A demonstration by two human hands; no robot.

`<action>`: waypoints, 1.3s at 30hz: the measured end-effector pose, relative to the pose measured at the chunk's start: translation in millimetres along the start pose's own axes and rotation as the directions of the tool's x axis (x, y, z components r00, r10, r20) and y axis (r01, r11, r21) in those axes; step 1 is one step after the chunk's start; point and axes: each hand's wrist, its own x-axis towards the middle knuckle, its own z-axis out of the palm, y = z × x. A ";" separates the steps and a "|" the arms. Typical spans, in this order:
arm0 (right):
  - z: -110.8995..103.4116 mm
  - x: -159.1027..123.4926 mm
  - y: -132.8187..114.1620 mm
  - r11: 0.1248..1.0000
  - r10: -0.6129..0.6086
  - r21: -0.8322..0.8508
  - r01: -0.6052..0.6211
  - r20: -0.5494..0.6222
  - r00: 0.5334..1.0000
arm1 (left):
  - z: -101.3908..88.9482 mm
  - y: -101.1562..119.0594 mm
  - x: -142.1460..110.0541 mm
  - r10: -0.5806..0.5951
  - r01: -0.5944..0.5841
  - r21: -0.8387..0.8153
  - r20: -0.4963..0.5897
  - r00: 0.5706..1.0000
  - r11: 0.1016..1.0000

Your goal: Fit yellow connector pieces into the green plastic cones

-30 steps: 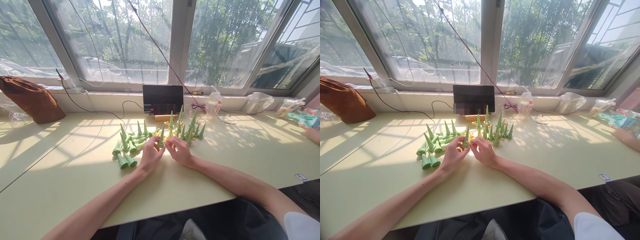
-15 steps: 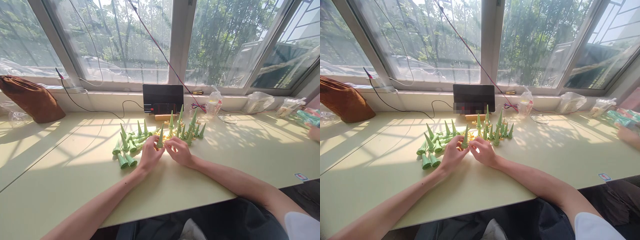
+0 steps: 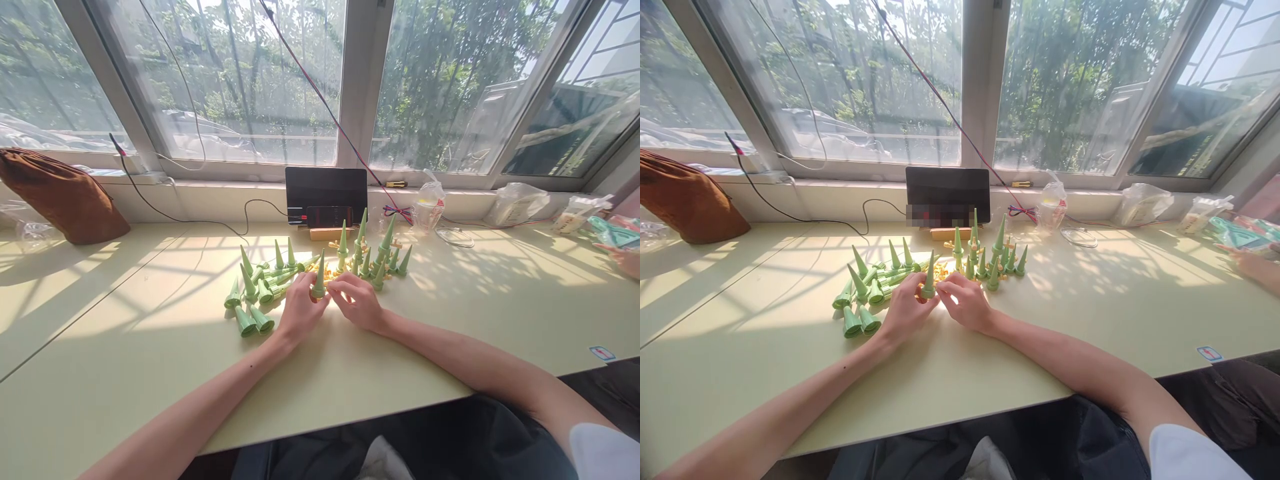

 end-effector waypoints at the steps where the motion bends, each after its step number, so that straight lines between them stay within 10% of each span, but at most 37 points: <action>1: -0.2 0.5 -0.5 1.000 0.003 0.003 -0.003 -0.001 1.000 | -0.1 0.8 -0.2 -0.002 0.002 -0.007 0.009 1.000 1.000; 39: -3.5 5.4 -0.8 0.979 0.202 0.001 -0.202 0.086 0.976 | 0.0 2.4 -1.4 0.051 -0.045 -0.134 0.042 0.998 0.990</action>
